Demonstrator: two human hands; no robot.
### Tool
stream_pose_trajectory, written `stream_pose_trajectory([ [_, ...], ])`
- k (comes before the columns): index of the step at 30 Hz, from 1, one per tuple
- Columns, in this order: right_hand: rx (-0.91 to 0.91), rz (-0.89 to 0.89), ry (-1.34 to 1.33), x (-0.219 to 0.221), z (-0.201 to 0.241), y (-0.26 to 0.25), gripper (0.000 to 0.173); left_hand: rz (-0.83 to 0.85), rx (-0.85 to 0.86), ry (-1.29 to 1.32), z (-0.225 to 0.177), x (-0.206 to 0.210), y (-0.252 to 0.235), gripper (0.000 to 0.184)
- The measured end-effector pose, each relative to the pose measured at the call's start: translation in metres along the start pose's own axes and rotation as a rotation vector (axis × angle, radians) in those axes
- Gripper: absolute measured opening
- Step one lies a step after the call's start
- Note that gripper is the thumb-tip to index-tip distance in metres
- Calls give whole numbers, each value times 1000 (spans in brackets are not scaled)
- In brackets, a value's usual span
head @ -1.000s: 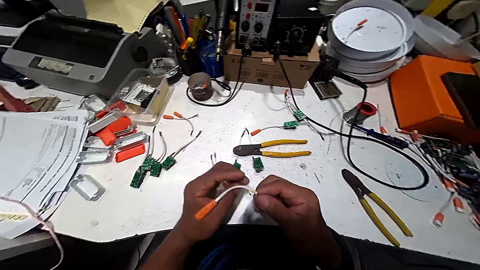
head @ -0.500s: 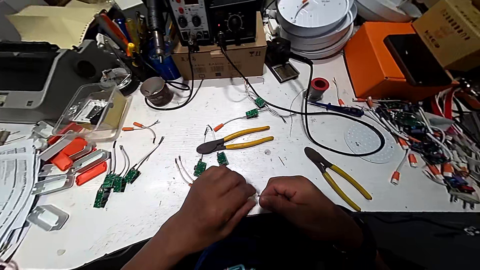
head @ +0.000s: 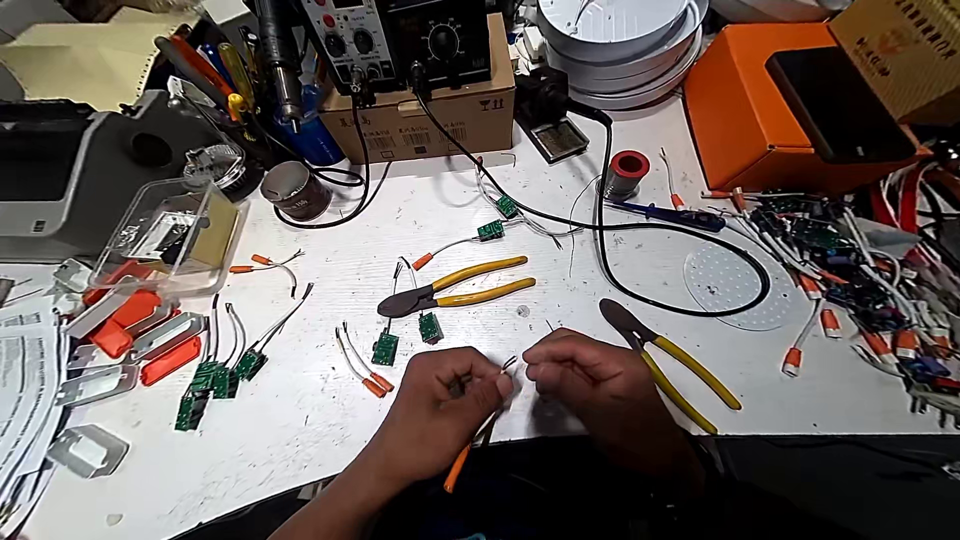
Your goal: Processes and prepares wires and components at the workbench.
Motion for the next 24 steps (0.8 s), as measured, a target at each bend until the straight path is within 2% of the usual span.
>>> stream_pose_trajectory([
  [3,3,-66,19,2,-6,3,17,-27,-34,-1,4,4,-2,11],
  [6,31,-113,17,7,-11,5,13,-59,4,-113,5,9,-2,14],
  [10,27,-92,19,9,-13,4,14,6,22,-149,4,13,-2,16],
  [13,31,-27,-122,10,-18,4,14,151,-80,116,10,13,-3,18],
  [16,63,68,-345,14,-24,4,14,363,-196,577,22,20,-1,21],
  [18,92,78,-443,18,-27,4,15,427,-225,787,26,26,1,21],
  [21,86,-25,-355,18,-23,4,22,364,-221,805,29,24,1,20],
  [24,32,-170,-152,15,-13,8,19,187,-190,669,32,19,-1,20],
])
Point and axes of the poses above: each hand's wrist, its own y-axis away from the middle knuckle, its own x-axis out of the palm, z = x × y, the point moved 5 cm from there along -y, towards the middle knuckle, and after that the axes turned 5 degrees about -y, right-handed, at the moved point
